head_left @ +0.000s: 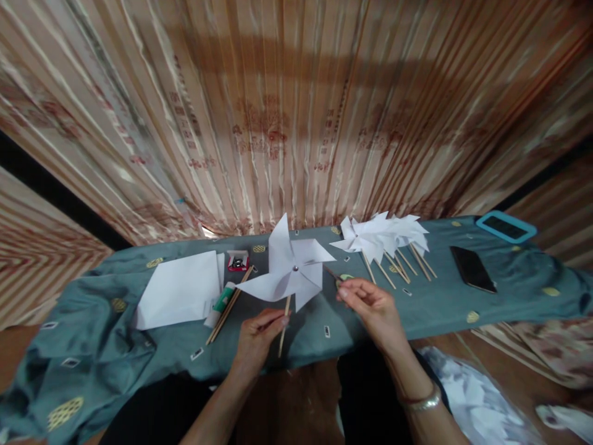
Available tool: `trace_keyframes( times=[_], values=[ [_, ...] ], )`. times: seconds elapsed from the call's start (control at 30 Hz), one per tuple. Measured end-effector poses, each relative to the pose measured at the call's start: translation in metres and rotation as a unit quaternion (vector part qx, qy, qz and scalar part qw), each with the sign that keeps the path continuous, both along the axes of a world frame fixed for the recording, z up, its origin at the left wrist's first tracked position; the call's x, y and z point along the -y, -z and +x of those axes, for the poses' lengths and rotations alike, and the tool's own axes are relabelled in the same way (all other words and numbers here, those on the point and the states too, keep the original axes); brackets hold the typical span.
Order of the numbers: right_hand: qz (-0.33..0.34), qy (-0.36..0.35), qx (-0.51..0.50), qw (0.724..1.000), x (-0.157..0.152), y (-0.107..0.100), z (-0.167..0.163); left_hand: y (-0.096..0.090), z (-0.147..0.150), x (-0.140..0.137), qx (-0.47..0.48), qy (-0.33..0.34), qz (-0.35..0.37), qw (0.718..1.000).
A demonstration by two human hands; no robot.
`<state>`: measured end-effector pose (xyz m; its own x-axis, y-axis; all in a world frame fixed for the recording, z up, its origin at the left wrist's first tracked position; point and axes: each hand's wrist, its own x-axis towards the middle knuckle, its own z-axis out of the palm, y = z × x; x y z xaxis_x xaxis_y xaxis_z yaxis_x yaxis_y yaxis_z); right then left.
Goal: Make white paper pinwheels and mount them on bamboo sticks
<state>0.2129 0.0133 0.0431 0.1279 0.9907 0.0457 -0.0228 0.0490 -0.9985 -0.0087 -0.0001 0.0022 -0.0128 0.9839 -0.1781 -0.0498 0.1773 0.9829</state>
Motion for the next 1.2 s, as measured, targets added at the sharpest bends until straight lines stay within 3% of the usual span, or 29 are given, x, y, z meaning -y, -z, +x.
trace_keyframes(
  times=[0.1, 0.27, 0.6, 1.0, 1.2],
  values=[
    [0.026, 0.048, -0.001, 0.999, -0.003, 0.004, -0.005, -0.001, 0.003, 0.001, 0.004, 0.006, -0.013, 1.000],
    [-0.038, -0.010, -0.092, 0.995, -0.005, 0.004, -0.018, -0.003, 0.005, 0.002, 0.005, 0.012, -0.017, 1.000],
    [-0.115, -0.042, -0.174, 0.977, -0.005, -0.002, -0.023, 0.000, 0.006, 0.002, 0.014, 0.012, -0.006, 1.000],
    [-0.163, -0.075, -0.196, 0.964, 0.000, 0.000, -0.038, 0.005, 0.007, 0.002, 0.024, 0.013, 0.006, 1.000],
    [-0.128, -0.161, -0.128, 0.970, 0.013, 0.000, -0.051, 0.002, 0.006, 0.001, 0.007, -0.021, -0.028, 0.999]
  ],
)
